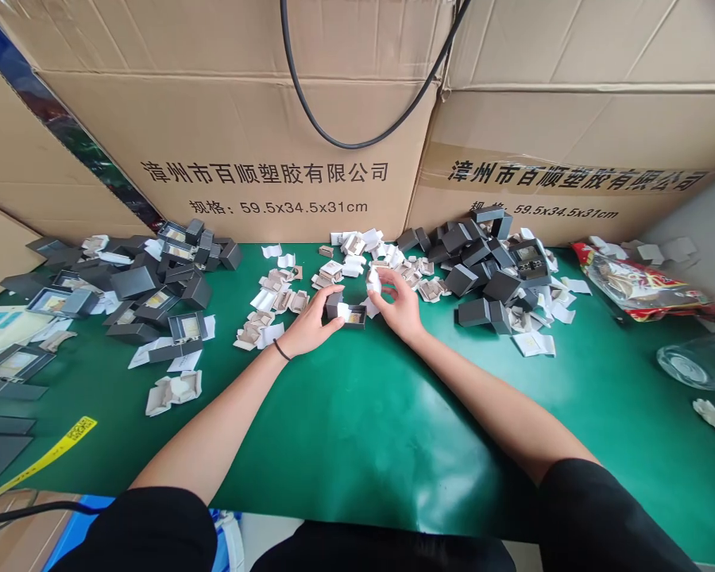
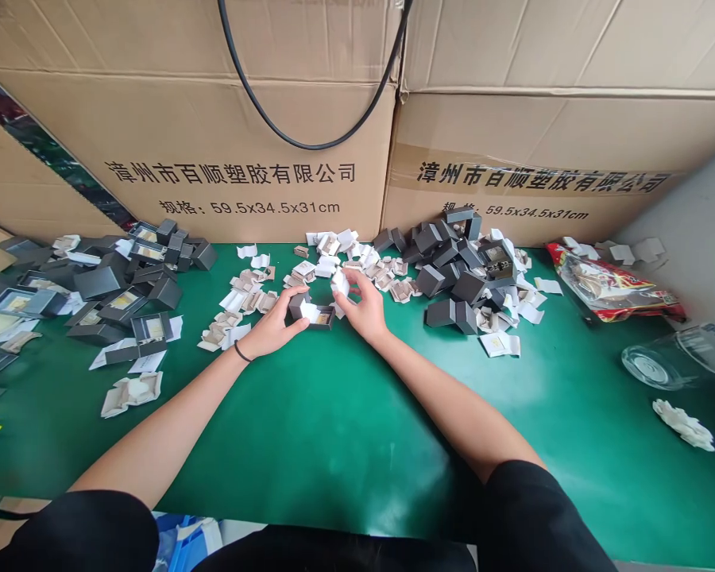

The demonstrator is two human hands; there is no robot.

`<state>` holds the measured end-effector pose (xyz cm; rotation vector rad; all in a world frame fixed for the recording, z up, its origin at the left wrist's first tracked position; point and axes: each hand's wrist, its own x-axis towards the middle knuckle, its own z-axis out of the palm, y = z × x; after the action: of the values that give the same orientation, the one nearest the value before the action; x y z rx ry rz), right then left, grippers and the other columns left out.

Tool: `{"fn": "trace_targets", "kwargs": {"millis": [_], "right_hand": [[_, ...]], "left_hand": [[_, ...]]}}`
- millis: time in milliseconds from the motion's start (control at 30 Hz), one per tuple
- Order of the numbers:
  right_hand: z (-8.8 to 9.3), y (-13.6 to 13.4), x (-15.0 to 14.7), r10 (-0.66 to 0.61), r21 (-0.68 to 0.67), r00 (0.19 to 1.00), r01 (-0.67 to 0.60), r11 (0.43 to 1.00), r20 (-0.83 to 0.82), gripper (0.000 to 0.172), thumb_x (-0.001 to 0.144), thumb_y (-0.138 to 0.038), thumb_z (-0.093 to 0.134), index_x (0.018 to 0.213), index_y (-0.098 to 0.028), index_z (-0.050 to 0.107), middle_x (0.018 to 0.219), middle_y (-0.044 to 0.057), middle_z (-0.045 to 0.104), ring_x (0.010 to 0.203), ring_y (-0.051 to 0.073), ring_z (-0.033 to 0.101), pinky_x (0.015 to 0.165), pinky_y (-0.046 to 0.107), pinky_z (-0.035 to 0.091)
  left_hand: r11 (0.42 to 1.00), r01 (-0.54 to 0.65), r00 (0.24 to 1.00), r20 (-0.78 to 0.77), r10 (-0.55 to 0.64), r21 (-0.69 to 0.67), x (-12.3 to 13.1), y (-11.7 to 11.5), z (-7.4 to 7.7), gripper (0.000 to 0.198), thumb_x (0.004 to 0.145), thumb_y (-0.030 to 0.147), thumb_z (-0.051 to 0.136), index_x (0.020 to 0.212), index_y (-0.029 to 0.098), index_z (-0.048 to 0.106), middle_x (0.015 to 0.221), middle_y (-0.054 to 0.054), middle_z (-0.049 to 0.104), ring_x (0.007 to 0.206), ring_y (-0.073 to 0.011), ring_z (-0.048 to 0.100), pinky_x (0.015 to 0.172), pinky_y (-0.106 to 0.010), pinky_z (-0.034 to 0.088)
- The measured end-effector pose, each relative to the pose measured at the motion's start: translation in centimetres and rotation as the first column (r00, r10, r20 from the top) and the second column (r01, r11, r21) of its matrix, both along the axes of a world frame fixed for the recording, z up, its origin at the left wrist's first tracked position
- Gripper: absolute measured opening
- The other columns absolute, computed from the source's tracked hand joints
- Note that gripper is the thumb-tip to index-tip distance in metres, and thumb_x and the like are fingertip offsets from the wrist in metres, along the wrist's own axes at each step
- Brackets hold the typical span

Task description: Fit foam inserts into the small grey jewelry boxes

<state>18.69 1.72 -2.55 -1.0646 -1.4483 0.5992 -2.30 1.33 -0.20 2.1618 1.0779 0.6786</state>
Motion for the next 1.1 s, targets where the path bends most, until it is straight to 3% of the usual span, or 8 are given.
{"fn": "trace_targets", "kwargs": {"millis": [100, 200, 367, 533, 633, 800, 967, 1100], "right_hand": [[-0.1, -2.8, 2.4, 0.057, -0.059, 0.996, -0.053, 0.997, 0.075, 0.038, 0.079, -0.037, 0.06, 0.115, -0.024, 0.055, 0.11, 0.006, 0.06, 0.099, 0.019, 0.056, 0.083, 0.033, 0.053], [-0.1, -4.4, 4.0, 0.075, -0.115, 0.997, -0.07, 0.991, 0.034, 0.038, 0.08, -0.039, 0.059, 0.115, -0.025, 0.054, 0.112, 0.007, 0.057, 0.098, 0.018, 0.055, 0.074, 0.03, 0.054], [-0.3, -1.9, 2.9, 0.124, -0.139, 0.992, -0.125, 0.982, -0.018, 0.042, 0.08, -0.043, 0.059, 0.116, -0.023, 0.054, 0.113, 0.008, 0.056, 0.092, 0.018, 0.056, 0.067, 0.029, 0.055], [-0.3, 1.1, 1.3, 0.055, -0.039, 0.997, -0.053, 0.998, 0.048, 0.04, 0.08, -0.043, 0.059, 0.115, -0.022, 0.056, 0.11, 0.007, 0.059, 0.096, 0.019, 0.056, 0.085, 0.036, 0.052], [-0.3, 0.8, 1.4, 0.029, 0.012, 0.997, -0.03, 0.999, 0.071, 0.045, 0.08, -0.042, 0.06, 0.121, -0.025, 0.052, 0.115, 0.007, 0.057, 0.102, 0.02, 0.055, 0.093, 0.038, 0.049], [-0.6, -0.8, 1.3, 0.154, -0.065, 0.987, -0.158, 0.985, -0.05, 0.057, 0.077, -0.043, 0.064, 0.129, -0.029, 0.044, 0.113, 0.006, 0.056, 0.103, 0.019, 0.056, 0.091, 0.037, 0.05], [-0.8, -0.5, 0.6, 0.246, -0.125, 0.964, -0.258, 0.958, -0.104, 0.062, 0.075, -0.046, 0.066, 0.13, -0.029, 0.042, 0.118, 0.006, 0.057, 0.105, 0.02, 0.056, 0.092, 0.038, 0.05], [-0.7, -0.3, 1.0, 0.204, -0.148, 0.974, -0.217, 0.965, -0.1, 0.066, 0.077, -0.046, 0.063, 0.134, -0.028, 0.037, 0.115, 0.007, 0.06, 0.097, 0.019, 0.059, 0.086, 0.037, 0.052]], "left_hand": [[1.0, -0.013, 1.0, 0.018, 0.013, -0.007, 0.1, -0.2, 0.2, 0.056, 0.081, 0.034, 0.054, 0.131, 0.023, 0.032, 0.137, -0.009, 0.041, 0.127, -0.0233, 0.041, 0.105, -0.038, 0.038], [1.0, 0.007, 1.0, 0.024, -0.007, 0.011, 0.4, -0.5, 0.3, 0.054, 0.08, 0.034, 0.056, 0.128, 0.022, 0.036, 0.134, -0.009, 0.044, 0.126, -0.0237, 0.042, 0.103, -0.037, 0.039], [0.997, 0.019, 1.0, -0.009, -0.019, 0.069, 0.5, -0.7, 0.5, 0.05, 0.079, 0.031, 0.055, 0.125, 0.021, 0.039, 0.129, -0.009, 0.048, 0.121, -0.0241, 0.047, 0.103, -0.037, 0.039], [0.997, 0.019, 1.0, 0.005, -0.019, 0.073, 0.4, -0.4, 0.2, 0.053, 0.079, 0.031, 0.056, 0.128, 0.021, 0.038, 0.132, -0.009, 0.046, 0.123, -0.0241, 0.046, 0.103, -0.038, 0.04], [0.998, -0.004, 1.0, 0.008, 0.003, 0.059, 0.5, -0.3, -0.1, 0.054, 0.08, 0.033, 0.056, 0.129, 0.023, 0.037, 0.134, -0.008, 0.045, 0.125, -0.0235, 0.044, 0.103, -0.037, 0.041], [0.993, -0.046, 0.999, -0.005, 0.047, 0.112, 0.7, -0.4, -0.5, 0.054, 0.079, 0.033, 0.058, 0.13, 0.025, 0.039, 0.134, -0.005, 0.046, 0.125, -0.0224, 0.044, 0.105, -0.038, 0.038], [0.984, -0.061, 0.997, -0.03, 0.067, 0.166, 0.7, -0.5, -0.1, 0.053, 0.081, 0.031, 0.055, 0.131, 0.025, 0.04, 0.13, -0.007, 0.047, 0.123, -0.0229, 0.044, 0.104, -0.038, 0.037], [0.988, -0.042, 0.998, -0.048, 0.05, 0.147, 0.6, -0.5, 0.3, 0.053, 0.079, 0.033, 0.055, 0.13, 0.026, 0.04, 0.129, -0.007, 0.047, 0.123, -0.0244, 0.044, 0.102, -0.039, 0.039]]}}
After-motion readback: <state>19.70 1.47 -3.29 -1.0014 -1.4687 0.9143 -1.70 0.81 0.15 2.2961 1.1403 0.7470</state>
